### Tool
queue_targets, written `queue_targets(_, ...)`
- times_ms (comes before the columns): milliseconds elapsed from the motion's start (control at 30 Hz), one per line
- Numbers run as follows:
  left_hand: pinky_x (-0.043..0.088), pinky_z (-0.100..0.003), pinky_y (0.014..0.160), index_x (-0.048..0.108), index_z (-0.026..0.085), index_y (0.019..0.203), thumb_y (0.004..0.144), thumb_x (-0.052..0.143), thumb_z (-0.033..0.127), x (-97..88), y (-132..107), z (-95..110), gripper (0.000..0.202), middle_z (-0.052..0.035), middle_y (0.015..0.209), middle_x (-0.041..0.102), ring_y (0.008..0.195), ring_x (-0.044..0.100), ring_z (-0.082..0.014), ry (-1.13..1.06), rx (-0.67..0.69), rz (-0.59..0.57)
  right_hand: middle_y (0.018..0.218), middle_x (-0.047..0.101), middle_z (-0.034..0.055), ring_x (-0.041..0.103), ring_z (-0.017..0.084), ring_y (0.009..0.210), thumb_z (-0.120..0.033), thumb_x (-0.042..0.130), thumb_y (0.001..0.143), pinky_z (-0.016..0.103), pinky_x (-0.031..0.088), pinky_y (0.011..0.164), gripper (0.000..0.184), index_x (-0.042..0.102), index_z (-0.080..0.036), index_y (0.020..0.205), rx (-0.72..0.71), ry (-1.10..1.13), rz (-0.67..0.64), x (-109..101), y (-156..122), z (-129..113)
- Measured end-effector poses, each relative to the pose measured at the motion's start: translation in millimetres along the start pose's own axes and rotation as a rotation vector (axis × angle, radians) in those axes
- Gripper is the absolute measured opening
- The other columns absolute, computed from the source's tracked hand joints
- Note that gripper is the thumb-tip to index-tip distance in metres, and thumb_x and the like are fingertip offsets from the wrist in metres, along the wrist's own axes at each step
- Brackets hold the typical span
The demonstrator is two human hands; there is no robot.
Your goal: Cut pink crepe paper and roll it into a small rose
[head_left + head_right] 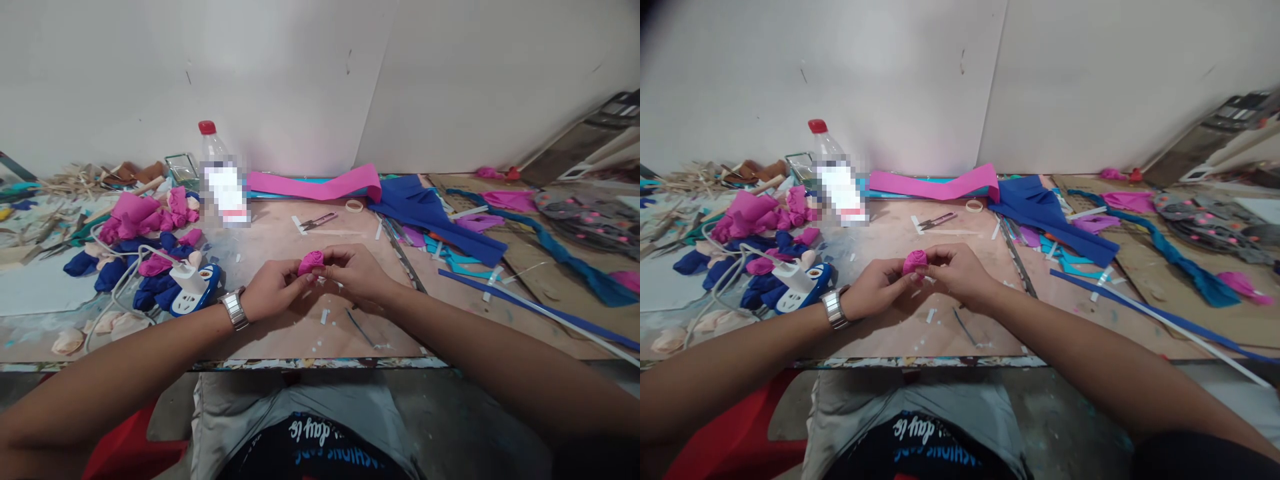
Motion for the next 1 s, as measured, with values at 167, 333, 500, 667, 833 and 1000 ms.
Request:
queue_targets(167,0.044,-0.026,0.067,0.072,0.013,0.101,0.100,0.052,0.043,-1.7,2,-2,0.037,-0.0036,0.082,0.072,0.071,0.059,-0.0140,-0.071,-0.016,0.034,0.092,0.075,0.0041,0.069,0.018,0.083,-0.040,0.089,0.070,0.029,0.057,0.068,0.036,0.075,-0.020,0.097,-0.072,-0.029,0.016,0,2,-4)
queue_targets(333,0.050,-0.028,0.079,0.071,0.014,0.108,0.101,0.050,0.040,-0.5,2,-1,0.033,-0.0062,0.098,0.076,0.085,0.065,-0.0165,-0.177,-0.007,0.018,0.074,0.065,-0.0042,0.063,0.013,0.068,-0.030,0.092,0.066,0.024,0.052,0.062,0.054,0.064,-0.022,0.112,-0.157,-0.049,0.068,-5,4,-9)
queue_targets(500,0.047,-0.026,0.069,0.068,0.014,0.095,0.100,0.051,0.044,-1.4,4,-3,0.035,-0.0039,0.082,0.070,0.072,0.060,-0.0137,-0.237,-0.039,0.048,0.075,0.063,-0.0066,0.059,0.012,0.059,-0.040,0.080,0.081,0.021,0.045,0.052,0.046,0.050,-0.027,0.114,-0.197,-0.078,0.066,-6,3,-7)
queue_targets(667,0.039,-0.023,0.058,0.060,0.014,0.082,0.097,0.055,0.055,-1.5,5,-11,0.043,0.0000,0.071,0.059,0.061,0.049,-0.0104,-0.394,-0.130,0.081,0.088,0.065,0.0001,0.062,0.014,0.074,-0.035,0.069,0.091,0.027,0.052,0.069,0.017,0.058,-0.023,0.096,-0.442,-0.372,0.086,-5,-2,-16)
queue_targets(833,0.042,-0.024,0.062,0.060,0.015,0.083,0.096,0.054,0.059,0.6,5,-7,0.047,0.0001,0.071,0.058,0.064,0.052,-0.0112,-0.408,-0.092,0.033,0.101,0.074,0.0049,0.067,0.019,0.091,-0.024,0.063,0.094,0.035,0.053,0.085,0.016,0.074,-0.026,0.107,-0.608,-0.651,-0.019,0,-6,-25)
queue_targets(1000,0.045,-0.025,0.065,0.062,0.014,0.091,0.097,0.053,0.058,3.0,3,-7,0.045,-0.0006,0.075,0.060,0.067,0.054,-0.0124,-0.429,-0.068,0.020,0.098,0.076,0.0050,0.069,0.021,0.091,-0.029,0.068,0.093,0.037,0.054,0.087,0.014,0.079,-0.028,0.102,-0.644,-0.646,-0.032,-1,-5,-28)
Point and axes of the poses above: each hand's wrist, its own y-axis towards the middle knuckle, its own x-axis out of the palm, z = x × y, the point moved 5 cm from there along y, towards the middle knuckle
